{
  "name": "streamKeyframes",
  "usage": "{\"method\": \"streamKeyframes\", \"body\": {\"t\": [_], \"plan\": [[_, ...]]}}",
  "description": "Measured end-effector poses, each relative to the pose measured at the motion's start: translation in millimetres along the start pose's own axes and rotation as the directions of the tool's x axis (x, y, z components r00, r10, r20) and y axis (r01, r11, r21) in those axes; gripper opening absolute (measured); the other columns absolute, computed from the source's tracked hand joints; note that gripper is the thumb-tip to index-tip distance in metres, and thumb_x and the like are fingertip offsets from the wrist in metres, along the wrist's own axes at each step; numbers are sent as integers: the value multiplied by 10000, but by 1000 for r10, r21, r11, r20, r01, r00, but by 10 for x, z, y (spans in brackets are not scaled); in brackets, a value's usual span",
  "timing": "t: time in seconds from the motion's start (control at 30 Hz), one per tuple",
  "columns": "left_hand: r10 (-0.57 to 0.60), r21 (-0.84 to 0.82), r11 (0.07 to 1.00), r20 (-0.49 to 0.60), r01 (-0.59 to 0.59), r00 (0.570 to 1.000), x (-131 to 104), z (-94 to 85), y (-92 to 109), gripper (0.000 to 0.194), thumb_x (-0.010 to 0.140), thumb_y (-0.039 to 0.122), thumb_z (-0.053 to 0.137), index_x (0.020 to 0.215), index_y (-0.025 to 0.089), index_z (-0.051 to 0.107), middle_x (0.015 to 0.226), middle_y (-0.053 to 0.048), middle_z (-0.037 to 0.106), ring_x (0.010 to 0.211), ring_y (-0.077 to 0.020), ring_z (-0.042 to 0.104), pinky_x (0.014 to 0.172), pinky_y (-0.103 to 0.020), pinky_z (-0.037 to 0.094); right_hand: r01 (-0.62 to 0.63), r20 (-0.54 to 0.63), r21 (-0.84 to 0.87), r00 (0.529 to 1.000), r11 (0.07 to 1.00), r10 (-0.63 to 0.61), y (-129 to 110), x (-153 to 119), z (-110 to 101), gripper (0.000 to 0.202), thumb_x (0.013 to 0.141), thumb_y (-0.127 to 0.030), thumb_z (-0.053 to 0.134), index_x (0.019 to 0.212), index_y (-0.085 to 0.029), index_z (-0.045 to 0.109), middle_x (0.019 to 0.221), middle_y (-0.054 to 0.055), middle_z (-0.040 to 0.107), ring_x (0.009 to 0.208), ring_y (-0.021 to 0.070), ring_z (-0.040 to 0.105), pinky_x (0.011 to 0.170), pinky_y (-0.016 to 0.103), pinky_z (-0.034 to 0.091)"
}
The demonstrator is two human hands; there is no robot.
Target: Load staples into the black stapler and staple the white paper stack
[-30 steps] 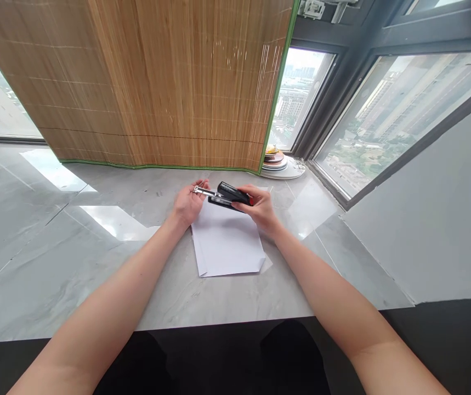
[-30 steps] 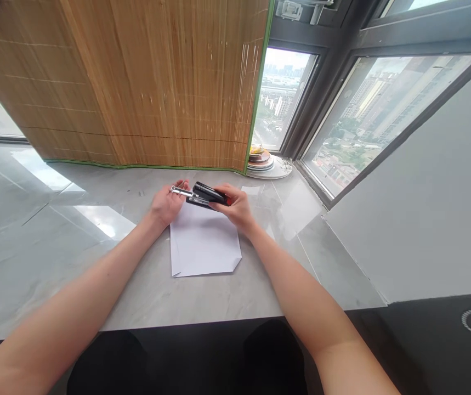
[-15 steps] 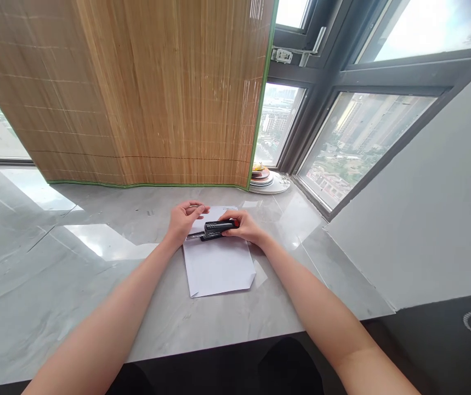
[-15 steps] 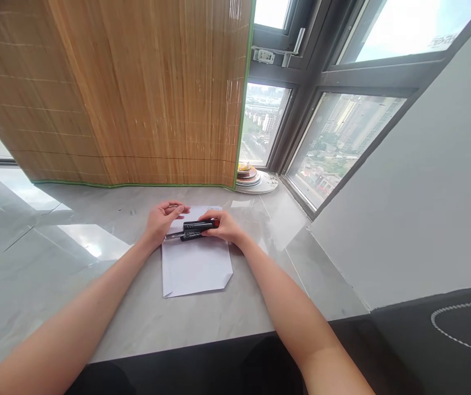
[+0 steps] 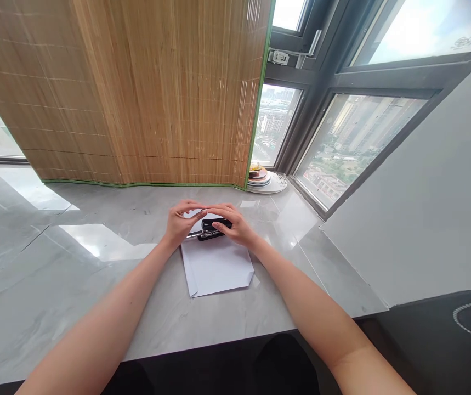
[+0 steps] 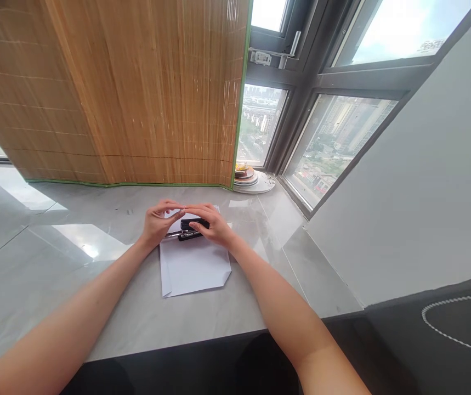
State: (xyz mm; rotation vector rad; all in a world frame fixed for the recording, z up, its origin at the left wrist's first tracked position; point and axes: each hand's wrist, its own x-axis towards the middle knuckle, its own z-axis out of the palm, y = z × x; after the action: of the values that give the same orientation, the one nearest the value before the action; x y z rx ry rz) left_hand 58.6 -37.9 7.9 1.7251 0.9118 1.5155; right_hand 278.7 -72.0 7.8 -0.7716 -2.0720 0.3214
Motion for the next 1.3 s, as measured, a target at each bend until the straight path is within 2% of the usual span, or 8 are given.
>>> {"method": "streamKeyframes", "body": {"t": [0.43, 0.57, 0.7, 0.77, 0.83, 1.0, 1.13, 1.3], "plan": [[-126, -157, 979, 43, 132, 991, 13, -15, 24, 199, 685, 363, 997, 813, 280, 871, 810, -52, 731, 845, -216, 582, 807, -344, 443, -33, -45, 49, 998, 998, 35, -74, 13, 11, 304, 1072, -405, 616, 1291, -276, 783, 1337, 92, 769, 1252, 269, 638, 1119, 506, 516], [-178, -209, 962, 23, 179, 984, 15, 13, 58, 351, 684, 386, 991, 991, 270, 869, 869, -47, 745, 874, -216, 601, 823, -332, 441, -136, -133, 98, 980, 986, 148, 4, 16, -88, 265, 1040, -392, 647, 1211, -273, 810, 1262, 81, 794, 1234, 264, 656, 1109, 490, 516], [-153, -83, 986, -163, 141, 975, 64, -87, 14, 294, 927, 499, 755, 1080, 257, 821, 845, -49, 700, 896, -235, 647, 862, -345, 466, -423, -389, 57, 825, 904, 410, 419, -99, -324, 301, 985, -347, 596, 1171, -258, 814, 1260, 74, 788, 1213, 274, 645, 1084, 503, 518], [-93, 213, 965, -257, 151, 962, 98, -213, -41, 211, 971, 413, 673, 984, 242, 796, 866, -79, 695, 978, -284, 656, 951, -406, 473, -615, -454, 2, 702, 789, 548, 668, -214, -432, 369, 900, -283, 588, 1193, -240, 808, 1259, 85, 784, 1151, 289, 648, 1063, 525, 523], [-33, 520, 829, -319, 204, 947, 121, -361, -110, 146, 944, 307, 657, 952, 225, 777, 1051, -144, 722, 1175, -365, 619, 1068, -506, 435, -739, -458, -63, 618, 671, 638, 863, -334, -495, 428, 836, -238, 589, 1202, -209, 809, 1238, 115, 782, 1132, 303, 652, 1065, 528, 521], [-197, 649, 524, -537, 551, 820, 122, -598, -295, 332, 869, 211, 662, 1184, 130, 734, 1557, -308, 517, 1538, -528, 336, 1208, -741, 234, -787, -455, -165, 596, 595, 662, 1087, -489, -488, 464, 774, -211, 601, 1185, -212, 817, 1177, 136, 780, 1206, 345, 626, 1082, 516, 504], [-249, 515, 680, -507, 522, 825, 110, -606, -394, 108, 877, 221, 679, 939, 139, 709, 1289, -301, 666, 1570, -538, 294, 1244, -761, 160, -753, -482, -189, 630, 630, 609, 1177, -500, -454, 471, 741, -209, 623, 1177, -221, 801, 1289, 144, 749, 1245, 365, 599, 1085, 542, 494], [-228, 327, 864, -425, 384, 876, 118, -607, -427, 263, 919, 260, 702, 688, 218, 583, 831, -129, 626, 1333, -409, 560, 1132, -572, 448, -775, -456, -227, 620, 590, 639, 1215, -489, -443, 498, 753, -174, 607, 1224, -185, 766, 1350, 162, 715, 1331, 366, 553, 1158, 577, 434]]}}
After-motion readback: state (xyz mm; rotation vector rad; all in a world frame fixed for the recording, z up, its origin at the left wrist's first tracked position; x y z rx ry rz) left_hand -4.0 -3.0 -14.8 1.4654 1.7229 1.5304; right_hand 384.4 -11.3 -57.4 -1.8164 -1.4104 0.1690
